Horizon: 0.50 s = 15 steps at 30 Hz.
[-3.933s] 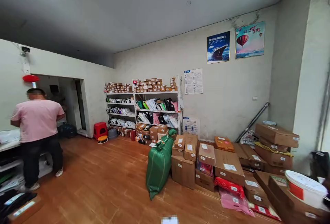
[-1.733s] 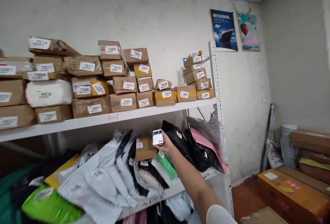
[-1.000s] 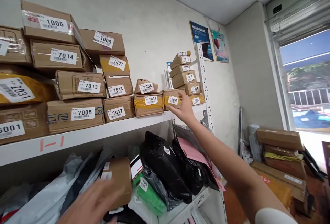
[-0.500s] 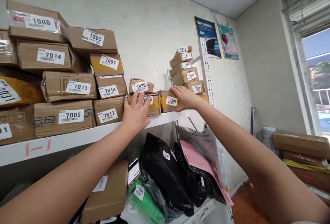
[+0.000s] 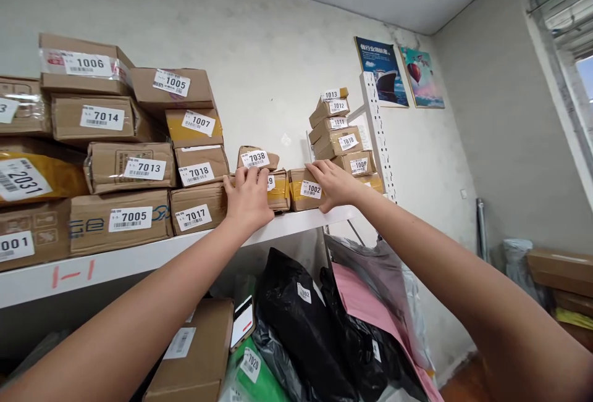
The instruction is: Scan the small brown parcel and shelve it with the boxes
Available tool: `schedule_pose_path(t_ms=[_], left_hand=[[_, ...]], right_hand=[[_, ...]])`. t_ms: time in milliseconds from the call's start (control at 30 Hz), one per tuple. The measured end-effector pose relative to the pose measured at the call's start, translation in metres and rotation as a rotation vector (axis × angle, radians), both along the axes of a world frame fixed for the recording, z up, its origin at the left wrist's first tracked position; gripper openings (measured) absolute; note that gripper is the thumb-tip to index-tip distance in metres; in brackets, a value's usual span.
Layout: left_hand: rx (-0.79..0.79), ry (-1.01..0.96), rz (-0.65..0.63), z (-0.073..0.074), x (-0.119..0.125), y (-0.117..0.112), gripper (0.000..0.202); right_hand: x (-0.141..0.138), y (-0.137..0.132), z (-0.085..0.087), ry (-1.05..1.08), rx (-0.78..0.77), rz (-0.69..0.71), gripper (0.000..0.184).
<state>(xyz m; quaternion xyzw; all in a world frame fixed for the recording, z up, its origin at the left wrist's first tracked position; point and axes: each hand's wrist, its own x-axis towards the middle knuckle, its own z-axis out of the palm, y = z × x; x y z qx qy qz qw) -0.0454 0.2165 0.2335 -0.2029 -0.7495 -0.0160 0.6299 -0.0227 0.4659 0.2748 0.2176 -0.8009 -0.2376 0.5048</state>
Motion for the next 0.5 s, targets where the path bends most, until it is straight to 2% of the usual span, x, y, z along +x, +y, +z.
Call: schedule_pose_path(t_ms=[133,267,400,500], left_hand=[[0.014,0.002,-0.014,0.01,0.001,-0.001,0.073],[0.007,0.068,-0.018,0.024,0.005,-0.005,0.076],[0.029,0.131,-0.015,0.056,0.003,-0.011,0.078],[0.074,0.157,-0.014,0.082,0.007,-0.014,0.078]], right_hand=[[-0.007,-0.005,-0.009,0.032,-0.069,-0.033,0.127],[-0.015,-0.004,-0.016,0.097,-0.066,-0.006,0.117],[-0.024,-0.002,-0.012,0.136,-0.032,0.043,0.107],[-0.026,-0.014,-0.009,0.135,-0.025,0.113,0.103]])
